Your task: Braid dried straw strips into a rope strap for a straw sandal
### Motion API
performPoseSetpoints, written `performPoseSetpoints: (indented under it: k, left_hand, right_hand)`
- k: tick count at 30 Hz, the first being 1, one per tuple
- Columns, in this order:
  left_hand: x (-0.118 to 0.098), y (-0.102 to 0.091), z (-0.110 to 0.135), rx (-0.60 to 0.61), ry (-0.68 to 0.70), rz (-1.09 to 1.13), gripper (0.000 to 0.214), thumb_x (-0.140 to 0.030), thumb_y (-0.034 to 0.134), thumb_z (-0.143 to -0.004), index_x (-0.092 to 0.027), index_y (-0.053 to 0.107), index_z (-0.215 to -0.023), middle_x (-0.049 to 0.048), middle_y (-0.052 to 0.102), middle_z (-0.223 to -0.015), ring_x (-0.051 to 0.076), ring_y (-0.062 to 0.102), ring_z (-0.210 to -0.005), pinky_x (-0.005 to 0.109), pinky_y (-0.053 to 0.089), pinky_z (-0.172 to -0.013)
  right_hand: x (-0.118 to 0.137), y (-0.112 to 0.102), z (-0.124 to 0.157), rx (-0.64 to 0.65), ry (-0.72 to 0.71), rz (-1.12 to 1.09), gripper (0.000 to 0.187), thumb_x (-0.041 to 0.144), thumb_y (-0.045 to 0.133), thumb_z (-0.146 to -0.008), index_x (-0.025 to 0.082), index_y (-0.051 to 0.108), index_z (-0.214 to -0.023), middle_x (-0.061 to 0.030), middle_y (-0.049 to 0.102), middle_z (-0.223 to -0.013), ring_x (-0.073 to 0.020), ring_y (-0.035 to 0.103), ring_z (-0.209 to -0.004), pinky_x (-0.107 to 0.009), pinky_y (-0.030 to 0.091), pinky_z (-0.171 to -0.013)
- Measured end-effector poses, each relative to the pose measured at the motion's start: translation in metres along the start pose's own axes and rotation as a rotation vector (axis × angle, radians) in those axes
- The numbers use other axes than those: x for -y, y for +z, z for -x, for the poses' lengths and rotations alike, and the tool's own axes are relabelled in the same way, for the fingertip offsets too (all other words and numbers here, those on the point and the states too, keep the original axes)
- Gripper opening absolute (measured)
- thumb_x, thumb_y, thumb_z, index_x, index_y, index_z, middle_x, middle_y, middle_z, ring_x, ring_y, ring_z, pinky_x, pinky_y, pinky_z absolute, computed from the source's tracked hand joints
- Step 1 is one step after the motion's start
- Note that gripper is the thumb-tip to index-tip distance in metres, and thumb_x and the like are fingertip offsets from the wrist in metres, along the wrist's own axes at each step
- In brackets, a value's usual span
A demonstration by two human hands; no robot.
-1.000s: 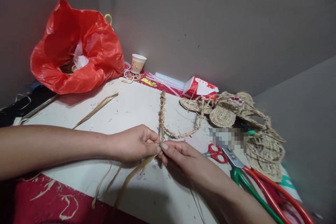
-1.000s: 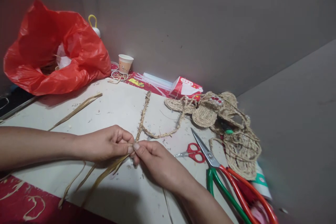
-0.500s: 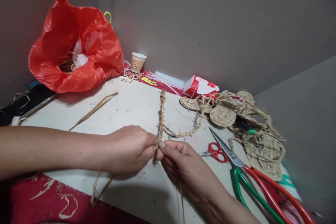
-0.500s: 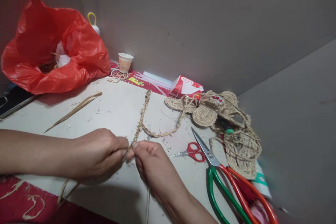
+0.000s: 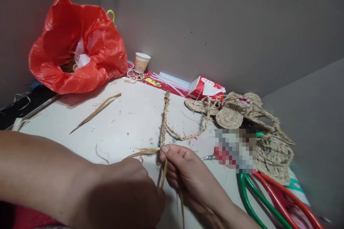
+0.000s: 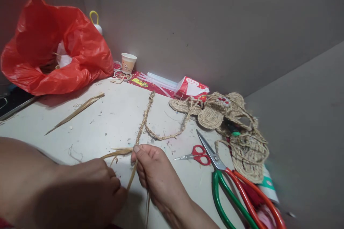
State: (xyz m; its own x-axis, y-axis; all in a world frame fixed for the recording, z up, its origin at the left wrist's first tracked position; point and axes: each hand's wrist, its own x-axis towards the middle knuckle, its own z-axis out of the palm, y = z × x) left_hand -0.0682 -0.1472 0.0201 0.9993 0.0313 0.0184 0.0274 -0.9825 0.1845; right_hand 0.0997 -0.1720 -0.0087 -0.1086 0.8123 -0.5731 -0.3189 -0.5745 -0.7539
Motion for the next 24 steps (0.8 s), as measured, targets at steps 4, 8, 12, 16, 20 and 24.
performPoseSetpoints:
  k: [4, 8, 12, 16, 20, 24]
  left_hand:
    - [0.022, -0.025, -0.007, -0.475, -0.311, 0.408, 0.011, -0.016, 0.049, -0.075, -0.018, 0.052, -0.065, -0.0012, 0.054, -0.060, 0.010, 0.047, -0.055, 0.024, 0.037, -0.053]
    - [0.047, -0.015, -0.022, -0.461, -0.735, 1.138, 0.012, -0.019, 0.043, -0.076, -0.016, 0.051, -0.084, -0.0009, 0.056, -0.068, 0.010, 0.049, -0.059, 0.023, 0.039, -0.056]
    - [0.050, 0.009, -0.030, -0.134, -0.739, 1.607, 0.015, -0.026, 0.042, -0.076, -0.015, 0.052, -0.077, -0.0053, 0.044, -0.052, 0.006, 0.034, -0.042, 0.020, 0.025, -0.043]
    - [0.051, 0.013, -0.028, -0.173, -0.697, 1.469, 0.017, -0.023, 0.046, -0.074, -0.012, 0.059, -0.072, -0.0068, 0.035, -0.047, 0.006, 0.025, -0.043, 0.022, 0.018, -0.042]
    - [0.058, 0.005, -0.026, -0.095, -0.690, 1.407, 0.016, -0.021, 0.045, -0.074, -0.013, 0.058, -0.068, -0.0063, 0.038, -0.047, 0.006, 0.026, -0.042, 0.022, 0.019, -0.041]
    - [0.062, 0.002, -0.027, -0.035, -0.706, 1.379, 0.016, -0.021, 0.046, -0.074, -0.014, 0.055, -0.063, -0.0067, 0.037, -0.045, 0.005, 0.026, -0.039, 0.021, 0.018, -0.039]
  right_hand:
    - [0.005, -0.007, 0.001, 0.051, -0.007, -0.023, 0.034, 0.044, 0.067, -0.073, 0.016, 0.050, -0.063, 0.0125, 0.025, -0.039, -0.0020, 0.012, -0.036, -0.017, 0.009, -0.036]
    - [0.009, -0.008, 0.001, 0.091, 0.001, 0.009, 0.034, 0.045, 0.066, -0.075, 0.016, 0.050, -0.064, 0.0124, 0.024, -0.041, -0.0022, 0.011, -0.037, -0.017, 0.008, -0.036]
    - [0.010, -0.009, 0.001, 0.100, -0.006, 0.055, 0.033, 0.044, 0.064, -0.077, 0.016, 0.051, -0.066, 0.0124, 0.024, -0.041, -0.0027, 0.010, -0.037, -0.018, 0.008, -0.036]
    - [0.013, -0.017, -0.001, 0.156, 0.005, 0.171, 0.031, 0.043, 0.062, -0.078, 0.016, 0.053, -0.066, 0.0107, 0.028, -0.041, -0.0043, 0.014, -0.038, -0.020, 0.010, -0.037]
    - [0.017, -0.025, -0.003, 0.202, -0.014, 0.359, 0.031, 0.045, 0.061, -0.079, 0.016, 0.055, -0.068, 0.0088, 0.033, -0.046, -0.0053, 0.019, -0.039, -0.021, 0.014, -0.039]
    - [0.022, -0.025, -0.003, 0.202, -0.157, 0.578, 0.031, 0.044, 0.056, -0.083, 0.016, 0.058, -0.070, 0.0011, 0.052, -0.065, -0.0097, 0.042, -0.057, -0.021, 0.032, -0.053]
